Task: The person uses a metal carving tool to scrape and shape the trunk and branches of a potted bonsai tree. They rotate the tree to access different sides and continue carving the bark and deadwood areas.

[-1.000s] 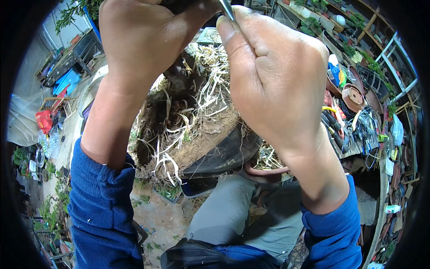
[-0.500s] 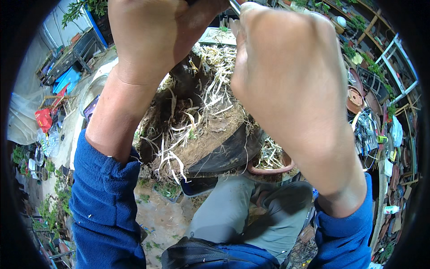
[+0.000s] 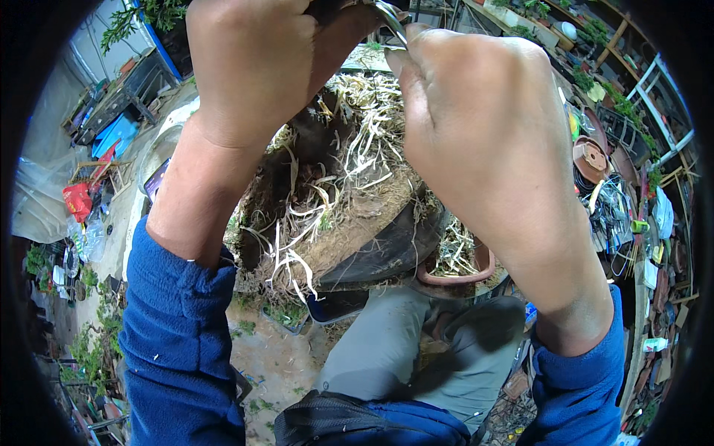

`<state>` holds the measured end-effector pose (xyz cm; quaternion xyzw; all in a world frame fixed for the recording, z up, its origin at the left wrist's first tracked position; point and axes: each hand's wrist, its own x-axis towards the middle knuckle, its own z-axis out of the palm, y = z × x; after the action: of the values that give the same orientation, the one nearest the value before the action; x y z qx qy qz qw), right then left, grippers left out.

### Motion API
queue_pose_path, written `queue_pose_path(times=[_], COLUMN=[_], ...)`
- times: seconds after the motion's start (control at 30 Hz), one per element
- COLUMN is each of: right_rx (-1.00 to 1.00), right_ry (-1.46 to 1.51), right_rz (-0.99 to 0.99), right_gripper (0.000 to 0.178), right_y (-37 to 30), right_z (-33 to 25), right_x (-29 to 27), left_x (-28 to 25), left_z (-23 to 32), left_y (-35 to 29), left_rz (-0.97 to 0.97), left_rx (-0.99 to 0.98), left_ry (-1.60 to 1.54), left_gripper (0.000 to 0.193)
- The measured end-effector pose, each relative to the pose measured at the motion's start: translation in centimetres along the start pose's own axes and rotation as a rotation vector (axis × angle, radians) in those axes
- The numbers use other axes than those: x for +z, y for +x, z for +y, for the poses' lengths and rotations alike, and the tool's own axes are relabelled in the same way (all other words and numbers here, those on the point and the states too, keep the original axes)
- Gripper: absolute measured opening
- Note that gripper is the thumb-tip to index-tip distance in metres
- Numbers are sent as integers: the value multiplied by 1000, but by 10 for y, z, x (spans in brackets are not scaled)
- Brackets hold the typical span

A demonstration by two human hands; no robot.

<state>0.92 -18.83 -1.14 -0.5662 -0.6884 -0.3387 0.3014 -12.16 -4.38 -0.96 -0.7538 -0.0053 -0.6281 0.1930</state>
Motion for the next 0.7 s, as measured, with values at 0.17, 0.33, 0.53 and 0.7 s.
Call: queue_pose_path(times=[0.17,0.33,0.53,0.7], right_rx=[100,92,-114,-171], right_ry=[212,313,228,142], right_rz=[10,138,409,432], right_gripper=[13,21,11,16], right_y=[-16,-21,-10,-7], right_z=[5,13,19,24], right_x=[17,26,43,44], left_x=[-6,-9,2,4], left_z=[4,15,14,12], left_y=[4,0,-1,-6], left_rz=[-83,-112,-89,-44], left_rx=[53,-310,-295,-463], left_ry=[151,-110,-150,-229], left_gripper=[39,27,16,9])
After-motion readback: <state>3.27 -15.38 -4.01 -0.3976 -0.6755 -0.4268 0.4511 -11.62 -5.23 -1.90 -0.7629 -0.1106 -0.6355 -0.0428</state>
